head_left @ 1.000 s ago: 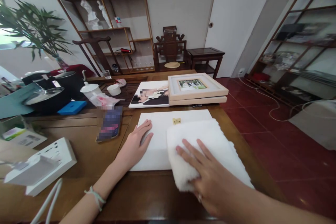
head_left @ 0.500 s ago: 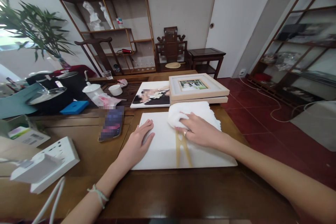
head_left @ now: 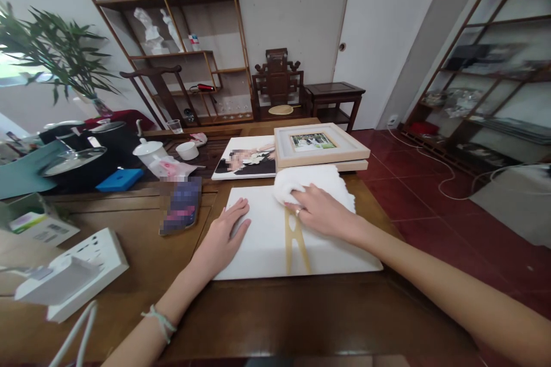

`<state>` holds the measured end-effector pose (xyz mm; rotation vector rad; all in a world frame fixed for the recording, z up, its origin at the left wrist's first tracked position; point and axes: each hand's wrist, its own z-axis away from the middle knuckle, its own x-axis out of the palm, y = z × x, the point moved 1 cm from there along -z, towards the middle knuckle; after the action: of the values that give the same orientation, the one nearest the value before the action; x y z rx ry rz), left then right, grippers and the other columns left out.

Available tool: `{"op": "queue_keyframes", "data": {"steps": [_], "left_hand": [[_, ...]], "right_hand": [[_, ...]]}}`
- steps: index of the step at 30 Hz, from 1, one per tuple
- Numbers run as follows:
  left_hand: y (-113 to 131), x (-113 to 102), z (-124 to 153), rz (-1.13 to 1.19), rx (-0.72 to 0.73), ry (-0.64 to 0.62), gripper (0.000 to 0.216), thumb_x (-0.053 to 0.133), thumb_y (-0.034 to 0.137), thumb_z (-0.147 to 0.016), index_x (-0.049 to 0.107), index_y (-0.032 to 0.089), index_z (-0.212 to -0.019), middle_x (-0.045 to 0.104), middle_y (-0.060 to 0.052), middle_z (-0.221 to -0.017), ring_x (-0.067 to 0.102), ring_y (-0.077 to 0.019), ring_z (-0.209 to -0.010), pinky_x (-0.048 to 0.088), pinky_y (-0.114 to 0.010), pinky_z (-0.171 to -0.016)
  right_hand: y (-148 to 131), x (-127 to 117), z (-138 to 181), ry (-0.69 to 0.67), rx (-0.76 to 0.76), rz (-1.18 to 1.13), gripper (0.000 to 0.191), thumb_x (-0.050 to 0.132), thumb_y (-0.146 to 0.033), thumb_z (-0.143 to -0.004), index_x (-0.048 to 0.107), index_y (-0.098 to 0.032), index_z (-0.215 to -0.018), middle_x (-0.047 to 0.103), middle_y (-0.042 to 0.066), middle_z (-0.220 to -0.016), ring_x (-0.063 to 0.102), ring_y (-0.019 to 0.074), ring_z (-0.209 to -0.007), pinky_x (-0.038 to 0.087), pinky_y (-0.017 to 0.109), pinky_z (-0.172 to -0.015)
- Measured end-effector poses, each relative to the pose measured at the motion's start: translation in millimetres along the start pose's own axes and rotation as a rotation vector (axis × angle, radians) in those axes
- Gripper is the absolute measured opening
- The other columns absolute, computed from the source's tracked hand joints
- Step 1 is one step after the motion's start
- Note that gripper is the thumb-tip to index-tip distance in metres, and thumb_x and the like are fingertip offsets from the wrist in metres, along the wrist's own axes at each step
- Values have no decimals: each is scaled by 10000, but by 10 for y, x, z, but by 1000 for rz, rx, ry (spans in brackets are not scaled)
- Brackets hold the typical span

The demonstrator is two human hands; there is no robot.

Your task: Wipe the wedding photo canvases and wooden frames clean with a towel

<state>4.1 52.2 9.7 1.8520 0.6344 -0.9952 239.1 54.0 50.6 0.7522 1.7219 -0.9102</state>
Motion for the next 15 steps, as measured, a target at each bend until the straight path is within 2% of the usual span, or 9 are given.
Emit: {"op": "queue_keyframes", "data": {"steps": [5, 9, 12, 15], "left_hand": [[15, -10, 2, -14, 6, -7, 397, 418, 360, -908, 586, 136, -1191, 518, -126, -1369, 416, -236, -1317, 284, -463, -1109], [20, -13, -4, -21, 16, -8, 408, 417, 370, -910, 579, 130, -1198, 509, -135, -1374, 409, -242, -1320, 284, -461, -1109], [20, -13, -8, -21, 18, -4, 406, 420, 375, -908, 582, 137, -1194, 510, -131, -1374, 410, -245, -1318, 289, -458, -1108], [21, -13, -8, -22, 13, -5, 417, 421, 374, -907, 582, 120, -1196, 510, -138, -1373, 410, -245, -1319, 283, -446, -1113]], "right_hand": [[296, -104, 432, 4, 124, 52, 249, 364, -153, -891, 613, -155, -892, 622, 105, -934, 537, 257, -836, 381, 350, -744], [439, -137, 651, -25, 205, 97, 274, 340, -183, -901, 611, -176, -861, 613, 102, -904, 523, 266, -814, 389, 347, -709], [425, -163, 613, -21, 215, 77, 293, 332, -219, -929, 619, -175, -897, 620, 94, -868, 539, 262, -801, 387, 334, -697], [287, -155, 408, -14, 164, 66, 300, 339, -236, -949, 624, -164, -885, 632, 88, -852, 562, 244, -784, 383, 322, -709]]}}
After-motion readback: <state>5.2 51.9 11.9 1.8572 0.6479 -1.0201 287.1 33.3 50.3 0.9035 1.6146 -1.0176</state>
